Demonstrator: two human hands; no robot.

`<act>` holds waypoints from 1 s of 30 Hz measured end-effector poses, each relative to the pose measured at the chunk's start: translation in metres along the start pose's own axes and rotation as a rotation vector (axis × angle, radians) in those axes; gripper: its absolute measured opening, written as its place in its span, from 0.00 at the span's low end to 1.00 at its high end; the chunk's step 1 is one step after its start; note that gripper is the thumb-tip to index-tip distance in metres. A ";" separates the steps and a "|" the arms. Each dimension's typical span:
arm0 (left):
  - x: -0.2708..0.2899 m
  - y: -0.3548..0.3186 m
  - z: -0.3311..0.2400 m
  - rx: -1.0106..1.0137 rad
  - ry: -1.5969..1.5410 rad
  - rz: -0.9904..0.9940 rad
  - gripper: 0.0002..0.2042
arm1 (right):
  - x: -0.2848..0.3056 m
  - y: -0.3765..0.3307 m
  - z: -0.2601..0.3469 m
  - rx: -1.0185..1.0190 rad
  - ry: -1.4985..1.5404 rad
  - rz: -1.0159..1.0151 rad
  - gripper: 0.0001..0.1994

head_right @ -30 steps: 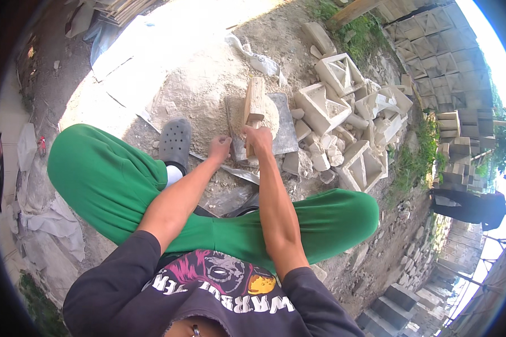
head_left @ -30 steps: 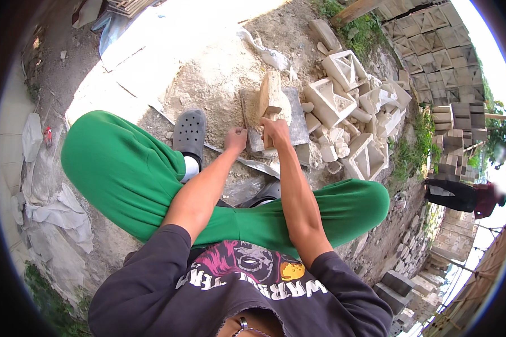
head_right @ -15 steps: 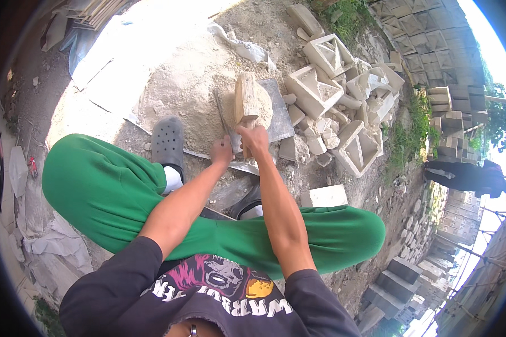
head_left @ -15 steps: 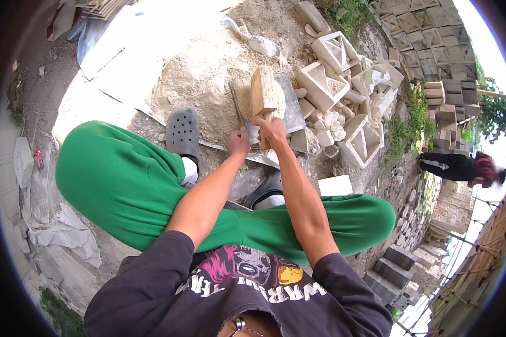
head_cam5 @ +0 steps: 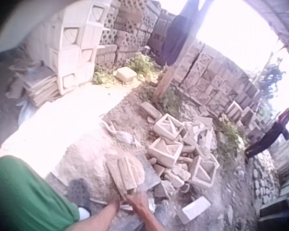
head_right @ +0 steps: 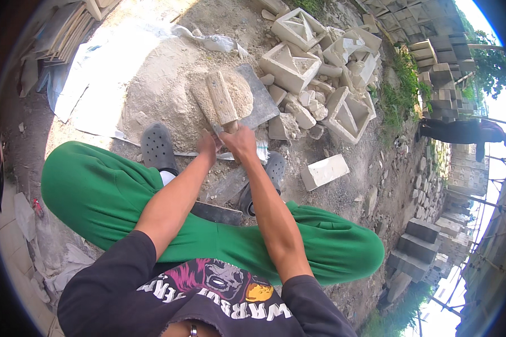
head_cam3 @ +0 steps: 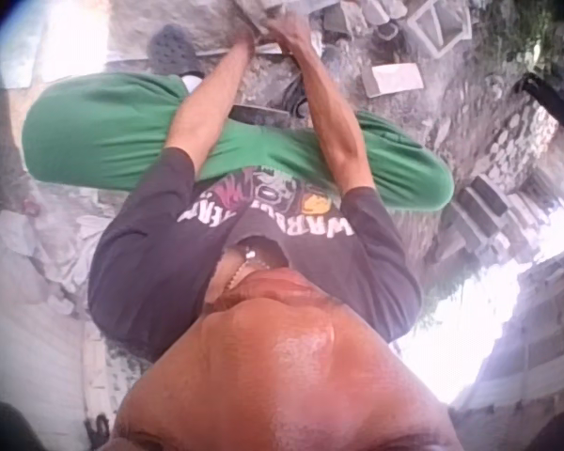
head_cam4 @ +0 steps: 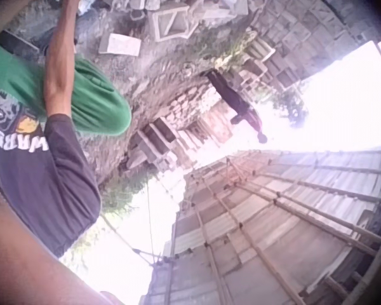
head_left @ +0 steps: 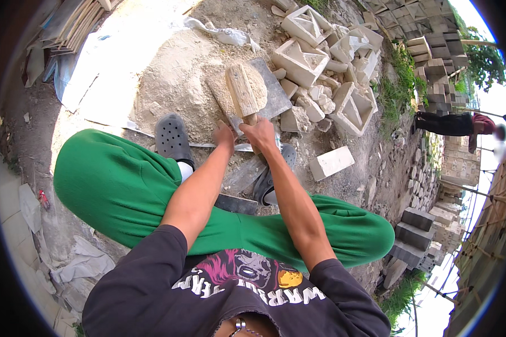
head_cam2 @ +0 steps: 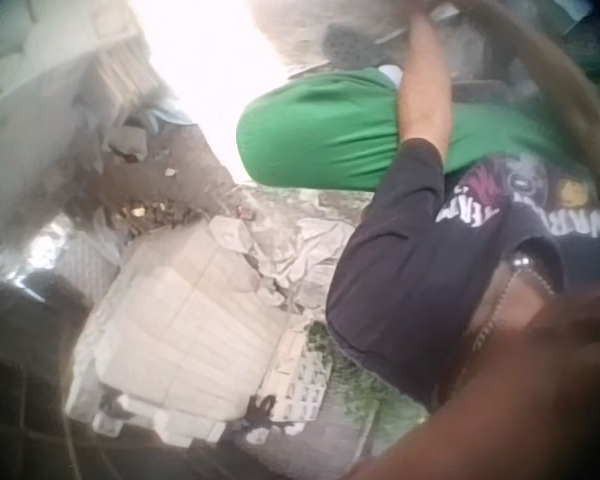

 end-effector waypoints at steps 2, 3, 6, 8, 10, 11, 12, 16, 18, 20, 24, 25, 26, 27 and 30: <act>0.011 0.017 0.000 -0.100 0.033 -0.037 0.25 | -0.001 -0.004 0.005 0.068 0.015 -0.027 0.20; 0.009 0.014 0.002 -0.103 0.000 -0.086 0.25 | -0.006 -0.001 -0.003 0.077 0.006 -0.022 0.20; -0.012 -0.022 -0.003 -0.049 0.055 -0.043 0.25 | -0.014 0.005 -0.024 0.019 -0.108 0.052 0.22; -0.018 -0.045 -0.019 -0.131 0.302 -0.143 0.25 | -0.031 0.015 -0.057 -0.148 -0.203 0.241 0.24; -0.015 -0.044 -0.039 -0.283 0.630 -0.230 0.26 | -0.021 0.022 -0.047 -0.130 -0.126 0.280 0.25; -0.017 -0.044 -0.043 -0.353 0.794 -0.275 0.26 | -0.003 0.028 -0.039 -0.135 -0.095 0.319 0.25; -0.019 -0.046 -0.040 -0.374 0.823 -0.244 0.26 | 0.017 0.027 -0.029 -0.146 -0.060 0.364 0.25; -0.020 -0.052 -0.021 -0.176 0.723 -0.144 0.28 | 0.148 0.025 0.010 -0.002 -0.528 0.218 0.25; -0.016 -0.053 -0.004 0.017 0.574 -0.109 0.28 | 0.201 0.018 0.020 0.030 -0.615 0.172 0.24; -0.018 -0.051 0.010 0.159 0.461 -0.047 0.32 | 0.251 -0.020 0.042 -0.029 -0.626 0.166 0.24; -0.016 -0.053 0.020 0.169 0.393 -0.031 0.34 | 0.302 -0.061 0.018 -0.059 -0.557 0.052 0.24; -0.015 -0.054 0.019 0.168 0.379 -0.037 0.35 | 0.306 -0.068 0.017 -0.055 -0.556 0.036 0.24; -0.014 -0.056 0.018 0.167 0.363 -0.044 0.35 | 0.306 -0.075 0.016 -0.051 -0.568 0.033 0.24; -0.017 -0.060 0.014 0.133 0.378 -0.060 0.33 | 0.308 -0.084 0.012 -0.058 -0.572 0.022 0.24; -0.026 -0.069 0.003 0.050 0.401 -0.092 0.30 | 0.318 -0.085 0.008 0.009 -0.683 -0.008 0.23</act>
Point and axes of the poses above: each hand's wrist, its own y-axis towards the middle knuckle, its own x-axis out of the back of the hand, z = x × y, the point moved 8 cm from there along y, towards the middle knuckle, and after that the axes turned 12 degrees about -y, right-handed, at the moved point
